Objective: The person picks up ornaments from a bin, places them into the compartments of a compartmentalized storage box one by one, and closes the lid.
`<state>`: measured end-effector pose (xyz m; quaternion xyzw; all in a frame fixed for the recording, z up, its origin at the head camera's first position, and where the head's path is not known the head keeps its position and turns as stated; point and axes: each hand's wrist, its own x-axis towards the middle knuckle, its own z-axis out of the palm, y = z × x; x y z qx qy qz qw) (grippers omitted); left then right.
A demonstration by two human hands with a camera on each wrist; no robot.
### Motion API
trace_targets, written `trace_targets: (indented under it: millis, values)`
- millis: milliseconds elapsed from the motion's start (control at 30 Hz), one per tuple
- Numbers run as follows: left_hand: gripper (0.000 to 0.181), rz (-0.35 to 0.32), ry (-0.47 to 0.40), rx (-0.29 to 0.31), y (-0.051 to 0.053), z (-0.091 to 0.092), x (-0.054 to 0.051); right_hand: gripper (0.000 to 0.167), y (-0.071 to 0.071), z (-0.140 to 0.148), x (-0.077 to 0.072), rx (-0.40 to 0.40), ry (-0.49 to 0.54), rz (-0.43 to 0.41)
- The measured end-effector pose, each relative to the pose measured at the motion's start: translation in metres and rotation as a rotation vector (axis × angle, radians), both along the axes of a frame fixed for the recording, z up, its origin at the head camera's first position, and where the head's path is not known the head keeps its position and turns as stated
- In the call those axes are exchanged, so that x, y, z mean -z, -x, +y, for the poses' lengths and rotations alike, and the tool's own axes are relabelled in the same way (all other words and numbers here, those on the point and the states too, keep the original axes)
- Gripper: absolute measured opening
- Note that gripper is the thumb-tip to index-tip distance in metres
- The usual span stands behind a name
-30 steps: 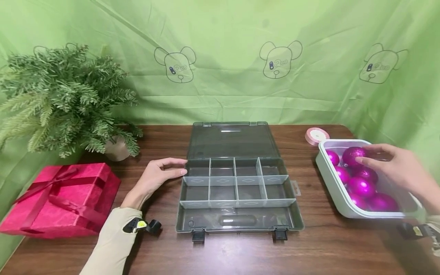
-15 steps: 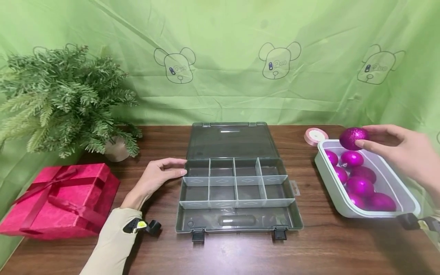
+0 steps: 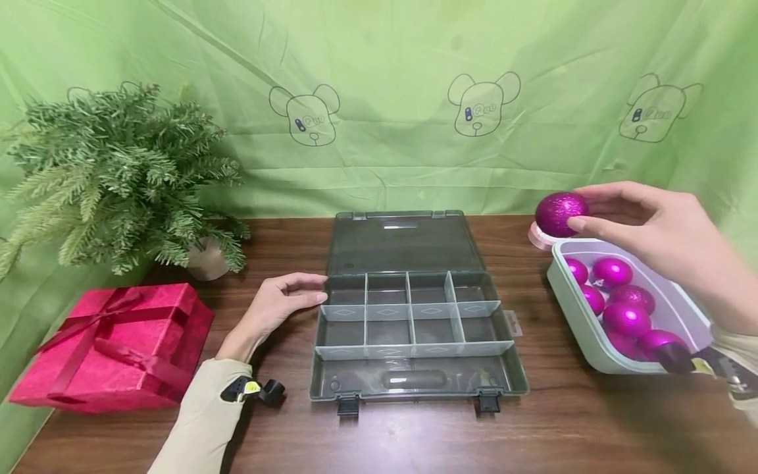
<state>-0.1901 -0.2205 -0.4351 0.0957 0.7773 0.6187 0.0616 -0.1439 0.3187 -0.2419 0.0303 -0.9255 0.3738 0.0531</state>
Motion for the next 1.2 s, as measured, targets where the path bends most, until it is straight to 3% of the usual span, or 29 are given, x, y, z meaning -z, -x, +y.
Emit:
trace_targets:
  millis: [333, 600, 700, 900, 1200]
  values:
    - [0.042, 0.010, -0.014, 0.008, 0.001, 0.002, 0.001, 0.047, 0.007, -0.056, -0.003, -0.139, 0.067, 0.057]
    - [0.044, 0.011, 0.003, 0.009, 0.003, 0.001, 0.004, 0.045, 0.013, -0.102, 0.004, -0.223, 0.077, 0.058]
    - [0.045, 0.011, 0.010, 0.004, 0.003, 0.000, 0.004, 0.047, 0.016, -0.119, 0.009, -0.264, 0.044, 0.071]
    - [0.043, 0.003, 0.016, 0.003, 0.001, -0.001, 0.004, 0.046, 0.024, -0.146, 0.024, -0.384, 0.090, 0.058]
    - [0.044, 0.003, 0.012, 0.003, 0.001, 0.000, 0.002, 0.044, 0.033, -0.180, 0.047, -0.463, 0.070, 0.124]
